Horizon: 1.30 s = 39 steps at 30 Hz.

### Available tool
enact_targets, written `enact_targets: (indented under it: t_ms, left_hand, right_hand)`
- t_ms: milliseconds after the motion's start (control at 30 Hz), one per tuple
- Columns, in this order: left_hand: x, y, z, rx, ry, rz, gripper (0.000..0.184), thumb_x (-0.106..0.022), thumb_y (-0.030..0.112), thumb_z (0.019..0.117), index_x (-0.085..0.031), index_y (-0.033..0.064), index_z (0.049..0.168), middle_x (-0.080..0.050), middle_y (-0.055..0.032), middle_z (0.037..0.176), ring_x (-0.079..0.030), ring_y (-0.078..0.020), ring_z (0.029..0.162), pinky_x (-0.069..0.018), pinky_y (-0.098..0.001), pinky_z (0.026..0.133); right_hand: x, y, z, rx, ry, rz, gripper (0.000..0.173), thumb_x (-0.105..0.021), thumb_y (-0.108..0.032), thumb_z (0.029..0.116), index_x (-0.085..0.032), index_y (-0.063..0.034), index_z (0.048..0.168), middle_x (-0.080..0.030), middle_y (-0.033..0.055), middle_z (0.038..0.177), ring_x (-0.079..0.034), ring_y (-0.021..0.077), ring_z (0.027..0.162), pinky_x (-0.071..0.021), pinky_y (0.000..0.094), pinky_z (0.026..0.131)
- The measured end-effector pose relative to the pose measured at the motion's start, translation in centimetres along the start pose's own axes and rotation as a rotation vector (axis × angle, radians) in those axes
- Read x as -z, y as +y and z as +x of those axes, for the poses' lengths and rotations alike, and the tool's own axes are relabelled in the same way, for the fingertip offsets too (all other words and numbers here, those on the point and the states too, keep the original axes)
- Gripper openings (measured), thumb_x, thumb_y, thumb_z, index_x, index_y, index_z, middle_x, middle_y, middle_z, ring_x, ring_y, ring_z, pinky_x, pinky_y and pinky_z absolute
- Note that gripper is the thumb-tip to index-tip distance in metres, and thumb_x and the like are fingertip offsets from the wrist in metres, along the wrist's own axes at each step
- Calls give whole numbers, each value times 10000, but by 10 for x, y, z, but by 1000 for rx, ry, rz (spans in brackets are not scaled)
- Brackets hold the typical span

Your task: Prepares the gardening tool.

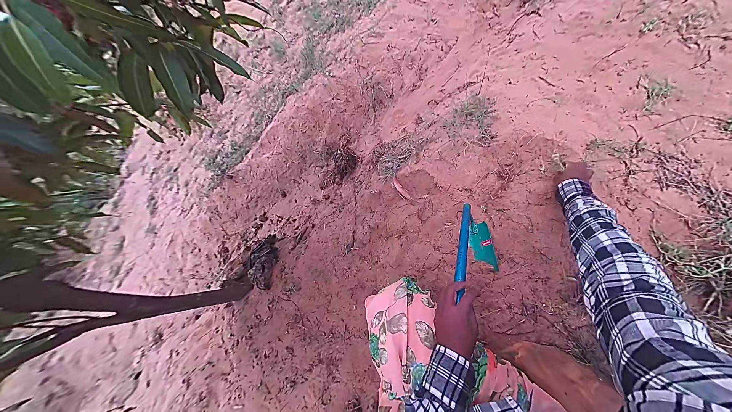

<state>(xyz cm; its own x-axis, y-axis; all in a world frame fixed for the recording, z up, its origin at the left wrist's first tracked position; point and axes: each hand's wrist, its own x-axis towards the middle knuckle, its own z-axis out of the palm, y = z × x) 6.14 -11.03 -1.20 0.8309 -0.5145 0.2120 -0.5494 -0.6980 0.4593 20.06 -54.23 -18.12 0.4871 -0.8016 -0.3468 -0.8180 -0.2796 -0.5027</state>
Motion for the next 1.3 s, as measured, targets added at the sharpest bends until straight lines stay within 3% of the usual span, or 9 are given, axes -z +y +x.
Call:
enact_targets:
  t_ms: [67,133,233,367,700,800,867,1100,1300]
  left_hand:
    - [0,1,1,7,3,11,260,-625,-62,864,-801,96,970,-730,-148,1185,-725,-362,1010,-620,-479,802]
    - [1,2,3,16,6,17,244,-633,-62,860,-799,87,958,-730,-149,1182,-730,-356,998,-626,-472,789]
    - [5,1,4,36,-22,12,251,-631,-61,879,-798,97,978,-725,-144,1202,-735,-350,983,-629,-474,753]
    - [5,-1,3,22,-28,-4,242,-643,-70,879,-797,95,965,-729,-137,1200,-737,-344,1001,-632,-475,763]
    - [17,6,10,144,-153,-63,207,-611,-50,928,-790,45,970,-687,-156,1315,-724,-359,1069,-617,-495,835]
    - [15,3,10,127,-118,-78,210,-621,-54,914,-793,61,950,-694,-145,1304,-733,-349,1042,-625,-488,809]
    - [15,3,9,115,-131,-86,223,-616,-55,916,-798,66,962,-696,-147,1302,-729,-352,1059,-621,-495,819]
    - [21,4,13,195,-266,-119,275,-533,29,1005,-783,102,1096,-647,-86,1399,-700,-311,1140,-597,-481,906]
    - [30,-1,22,179,-447,-197,340,-439,74,1057,-710,131,1254,-566,-80,1489,-647,-303,1229,-552,-510,991]
  right_hand:
    - [-8,-10,14,30,-52,-61,651,-662,-141,957,-432,-111,1566,-379,246,1613,-304,537,1483,-364,784,1038]
    - [-11,-22,24,121,-182,-153,641,-642,-100,984,-394,-44,1572,-392,339,1568,-344,584,1447,-326,802,1064]
    - [-23,-36,32,221,-322,-373,347,-592,-143,1032,-641,63,1307,-603,352,1347,-552,532,1299,-405,724,1054]
    - [-13,-32,16,124,-288,-371,318,-578,-152,1032,-664,129,1152,-626,369,1274,-582,541,1248,-455,708,990]
    - [-4,31,-108,236,-268,-232,401,-480,-177,1102,-552,105,1379,-553,369,1401,-519,521,1347,-399,638,1112]
    - [-42,68,-172,231,-189,-246,461,-598,-25,993,-561,-42,1452,-450,307,1535,-360,551,1446,-353,759,1067]
    - [-55,78,-194,189,-173,-221,533,-547,-7,1016,-490,-120,1533,-361,268,1618,-261,550,1506,-301,824,1051]
    - [-65,66,-183,179,-151,-375,627,-584,-27,994,-437,-226,1570,-332,168,1664,-269,503,1518,-355,809,998]
    - [-64,67,-169,245,-152,-431,606,-598,-64,999,-433,-176,1572,-357,236,1630,-331,517,1480,-387,714,1071]
